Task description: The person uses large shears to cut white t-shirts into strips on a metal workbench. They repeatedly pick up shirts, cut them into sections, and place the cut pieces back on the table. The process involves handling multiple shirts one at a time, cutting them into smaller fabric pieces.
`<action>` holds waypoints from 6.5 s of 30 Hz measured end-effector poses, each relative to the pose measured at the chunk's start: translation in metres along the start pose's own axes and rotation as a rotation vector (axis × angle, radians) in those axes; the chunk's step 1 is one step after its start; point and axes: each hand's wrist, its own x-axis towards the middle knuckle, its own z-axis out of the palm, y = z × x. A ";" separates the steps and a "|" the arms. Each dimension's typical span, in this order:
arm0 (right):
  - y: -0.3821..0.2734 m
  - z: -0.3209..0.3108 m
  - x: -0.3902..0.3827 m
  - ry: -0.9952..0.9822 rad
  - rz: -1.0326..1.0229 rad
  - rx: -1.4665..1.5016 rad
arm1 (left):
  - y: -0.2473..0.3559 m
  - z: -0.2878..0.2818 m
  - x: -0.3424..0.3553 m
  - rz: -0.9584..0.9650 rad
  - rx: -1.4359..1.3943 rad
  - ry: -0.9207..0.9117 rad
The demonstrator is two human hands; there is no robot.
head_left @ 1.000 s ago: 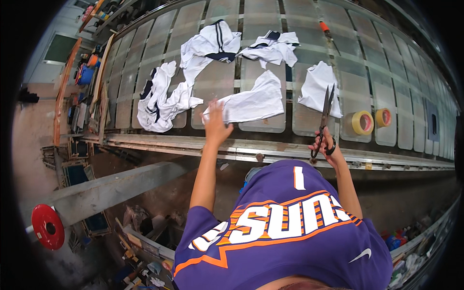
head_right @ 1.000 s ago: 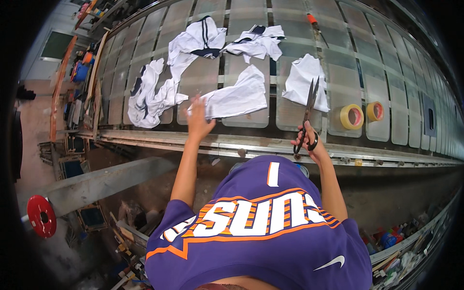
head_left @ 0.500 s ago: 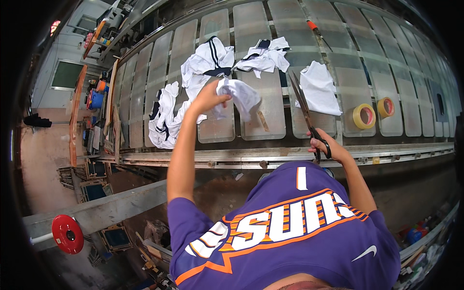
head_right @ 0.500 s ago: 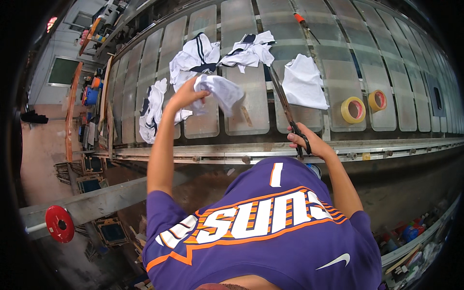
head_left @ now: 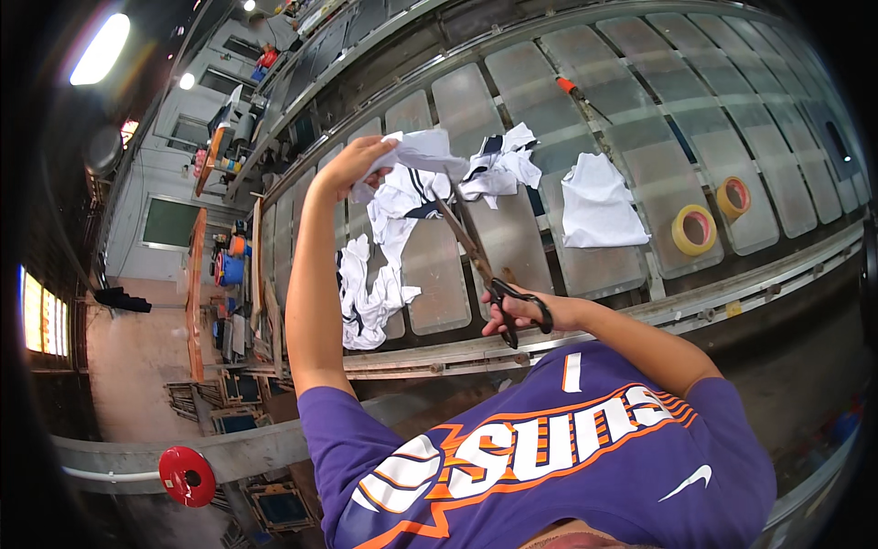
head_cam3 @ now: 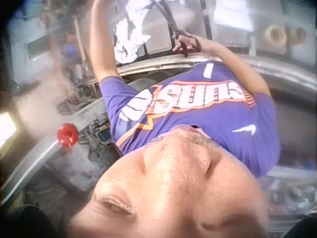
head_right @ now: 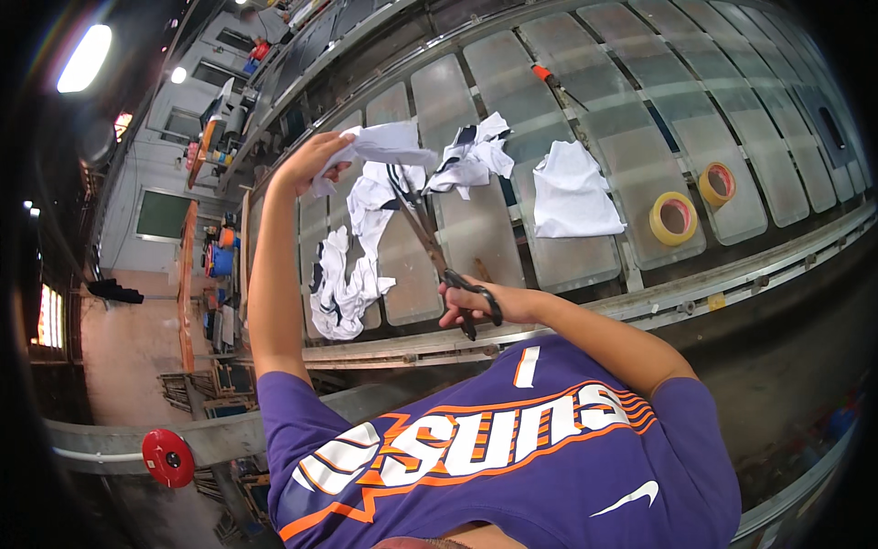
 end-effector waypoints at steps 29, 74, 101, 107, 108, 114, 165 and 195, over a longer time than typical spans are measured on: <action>0.062 -0.037 -0.073 0.717 -0.059 0.008 | -0.125 0.108 0.125 0.481 0.014 0.777; 0.051 -0.031 -0.028 0.207 -0.118 -0.219 | 0.020 0.018 0.012 0.173 -0.313 -0.025; 0.026 -0.021 0.018 0.523 -0.193 -0.316 | -0.031 0.094 0.012 0.164 -0.060 -0.028; 0.022 -0.019 0.010 0.511 -0.116 -0.267 | -0.040 0.098 0.016 0.136 -0.261 -0.213; 0.024 -0.019 0.008 0.523 -0.114 -0.287 | -0.036 0.101 0.013 0.129 -0.289 -0.235; 0.044 -0.027 0.004 0.567 -0.099 -0.302 | -0.063 0.118 0.033 0.066 -0.397 -0.256; 0.067 0.019 -0.248 1.274 -0.063 -0.266 | -0.046 0.394 0.267 0.506 -0.024 0.415; 0.037 -0.017 -0.170 0.802 0.094 -0.387 | -0.173 0.338 0.081 -0.205 0.461 0.229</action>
